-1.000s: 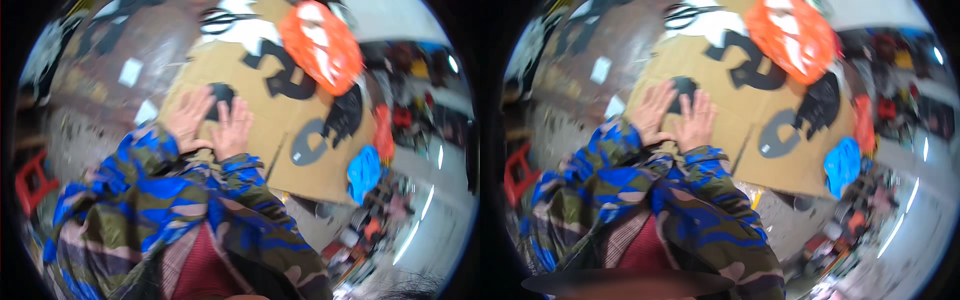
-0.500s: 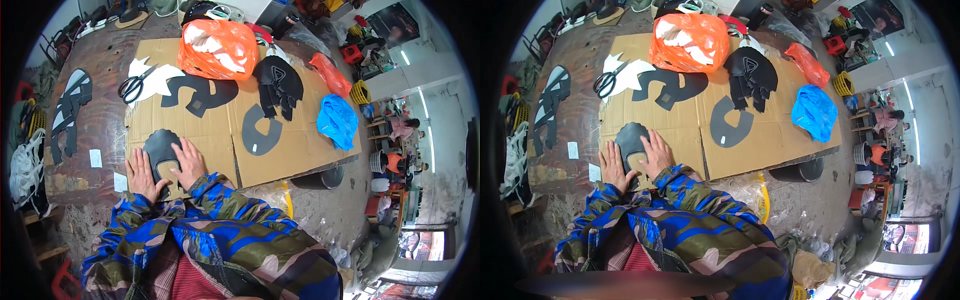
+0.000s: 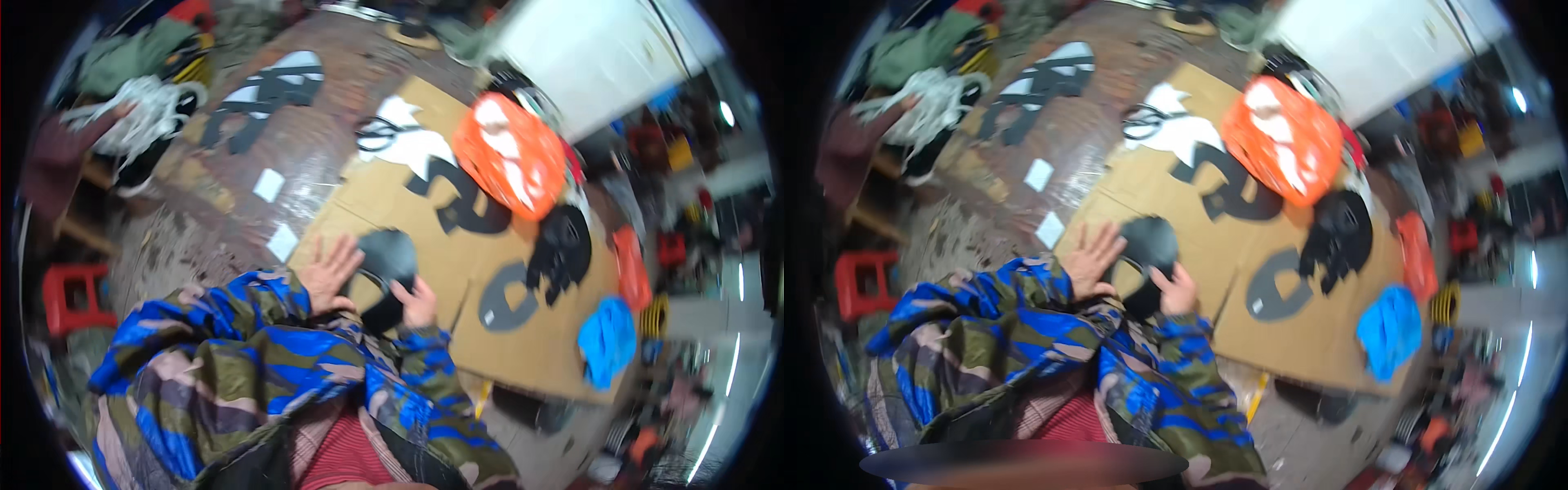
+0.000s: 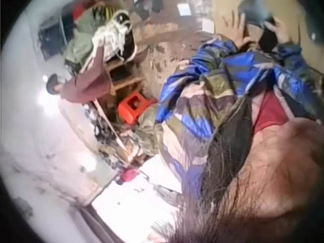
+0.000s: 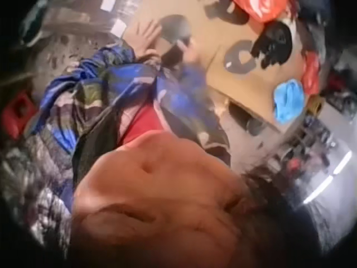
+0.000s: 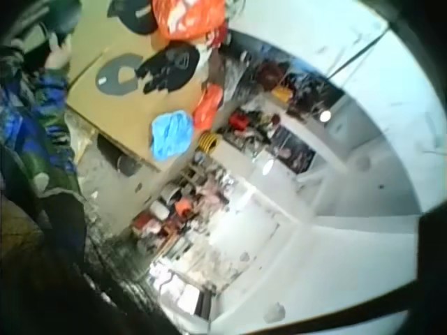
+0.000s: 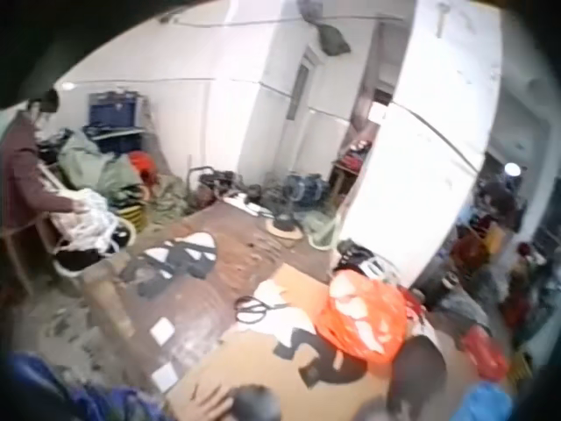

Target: Assembling shoe upper components by pressing pieces together and removing adhesive backing.

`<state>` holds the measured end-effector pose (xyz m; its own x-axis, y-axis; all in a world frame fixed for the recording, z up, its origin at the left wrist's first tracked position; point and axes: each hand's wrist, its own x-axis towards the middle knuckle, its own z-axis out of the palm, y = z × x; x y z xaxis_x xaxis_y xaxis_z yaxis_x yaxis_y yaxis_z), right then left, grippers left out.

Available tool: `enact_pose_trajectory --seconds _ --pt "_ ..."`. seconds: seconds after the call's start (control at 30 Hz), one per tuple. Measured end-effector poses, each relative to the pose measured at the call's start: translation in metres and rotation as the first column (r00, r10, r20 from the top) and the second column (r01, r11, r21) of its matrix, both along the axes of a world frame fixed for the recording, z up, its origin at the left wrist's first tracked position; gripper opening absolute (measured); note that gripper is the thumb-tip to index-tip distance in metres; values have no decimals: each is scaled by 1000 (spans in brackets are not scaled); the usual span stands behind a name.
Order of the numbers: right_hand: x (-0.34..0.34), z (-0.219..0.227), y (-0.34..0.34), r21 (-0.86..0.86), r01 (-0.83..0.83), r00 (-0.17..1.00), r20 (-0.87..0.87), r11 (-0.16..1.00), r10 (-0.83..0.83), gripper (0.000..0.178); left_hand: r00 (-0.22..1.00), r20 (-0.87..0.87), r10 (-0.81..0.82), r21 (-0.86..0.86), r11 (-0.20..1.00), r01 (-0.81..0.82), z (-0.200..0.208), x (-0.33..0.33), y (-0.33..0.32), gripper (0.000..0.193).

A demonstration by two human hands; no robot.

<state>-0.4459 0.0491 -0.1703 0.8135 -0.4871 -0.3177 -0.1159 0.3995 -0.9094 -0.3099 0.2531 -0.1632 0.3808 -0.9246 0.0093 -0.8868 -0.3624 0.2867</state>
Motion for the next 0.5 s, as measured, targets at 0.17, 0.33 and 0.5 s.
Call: enact_pose_trajectory --seconds 0.17,0.33,0.5 --pt "-37 54 -63 -315 35 993 -100 949 -70 21 999 8 38 -120 992 -36 -19 12 7 81" --pt "-73 108 -185 -393 274 961 73 878 -267 21 959 -25 282 -286 917 -277 1 80 26 48" --pt "-62 155 -332 -394 488 870 154 779 -468 35 791 -35 610 -376 726 -576 11 173 62 27"
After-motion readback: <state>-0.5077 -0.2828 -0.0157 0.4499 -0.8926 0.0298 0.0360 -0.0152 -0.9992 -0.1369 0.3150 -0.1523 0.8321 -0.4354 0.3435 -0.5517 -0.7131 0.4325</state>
